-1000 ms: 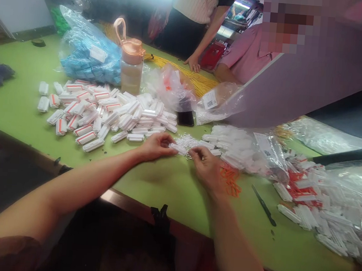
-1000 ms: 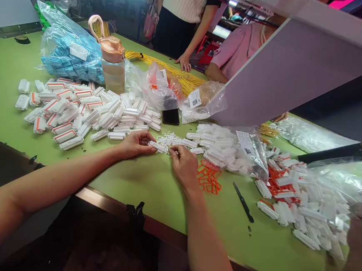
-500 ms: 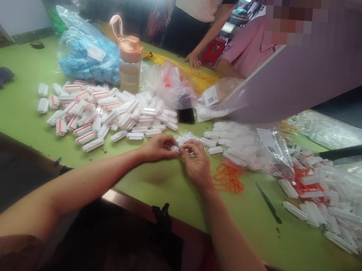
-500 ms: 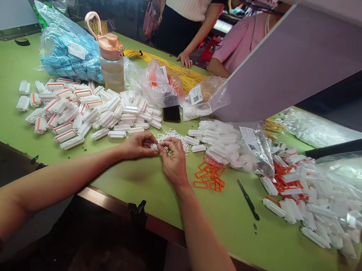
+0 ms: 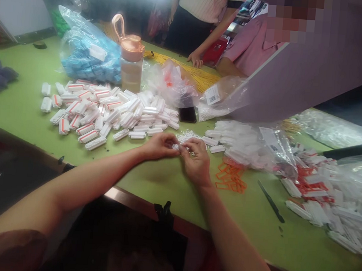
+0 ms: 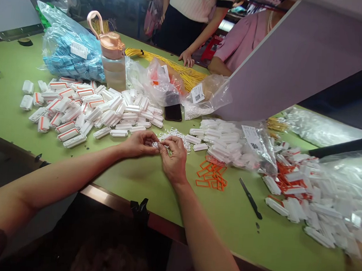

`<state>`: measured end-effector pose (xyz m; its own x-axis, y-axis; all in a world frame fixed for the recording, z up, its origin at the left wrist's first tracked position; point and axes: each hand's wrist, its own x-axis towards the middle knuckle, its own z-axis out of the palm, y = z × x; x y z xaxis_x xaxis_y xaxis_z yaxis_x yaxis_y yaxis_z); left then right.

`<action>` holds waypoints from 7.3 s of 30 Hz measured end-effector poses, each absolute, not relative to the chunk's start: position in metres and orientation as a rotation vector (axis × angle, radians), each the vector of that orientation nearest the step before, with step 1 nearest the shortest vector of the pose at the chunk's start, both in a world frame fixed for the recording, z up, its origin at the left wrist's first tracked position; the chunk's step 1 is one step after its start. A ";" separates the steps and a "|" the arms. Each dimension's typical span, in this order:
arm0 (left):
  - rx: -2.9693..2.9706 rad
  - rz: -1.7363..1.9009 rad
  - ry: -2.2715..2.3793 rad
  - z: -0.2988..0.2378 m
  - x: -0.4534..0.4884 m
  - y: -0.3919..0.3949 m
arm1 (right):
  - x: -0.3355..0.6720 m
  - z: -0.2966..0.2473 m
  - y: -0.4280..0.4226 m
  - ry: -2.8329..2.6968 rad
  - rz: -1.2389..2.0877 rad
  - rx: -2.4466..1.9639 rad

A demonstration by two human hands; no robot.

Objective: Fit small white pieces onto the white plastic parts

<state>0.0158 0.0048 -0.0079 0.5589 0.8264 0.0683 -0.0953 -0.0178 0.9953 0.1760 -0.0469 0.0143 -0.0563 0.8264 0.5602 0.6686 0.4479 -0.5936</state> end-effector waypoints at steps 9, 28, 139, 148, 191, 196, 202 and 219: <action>1.297 0.991 0.622 -0.006 0.020 0.006 | 0.178 0.038 -0.059 -2.227 -0.340 -1.350; 1.388 1.089 0.643 0.056 0.003 -0.052 | 0.158 0.065 -0.116 -1.992 -0.551 -1.285; 1.212 0.825 0.616 -0.004 0.007 -0.005 | 0.182 0.033 -0.070 -2.152 -0.231 -1.258; 1.245 0.843 0.605 -0.004 0.006 -0.006 | 0.174 0.032 -0.071 -2.232 -0.301 -1.197; 1.159 0.866 0.792 -0.003 0.005 -0.004 | 0.219 0.029 -0.051 -2.318 0.248 -1.695; 1.127 0.881 0.791 0.001 0.004 -0.004 | 0.222 0.041 -0.054 -2.204 0.382 -1.800; 1.136 0.895 0.773 0.000 0.004 -0.004 | 0.207 0.038 -0.061 -2.168 0.345 -1.841; 1.227 0.887 0.760 -0.004 0.005 -0.005 | 0.197 0.035 -0.060 -1.822 0.480 -1.361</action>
<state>0.0055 -0.0053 -0.0036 0.4666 0.8843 -0.0194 -0.1550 0.1033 0.9825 0.1972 -0.0602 0.0354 -0.1064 0.9236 0.3684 0.6223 0.3508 -0.6998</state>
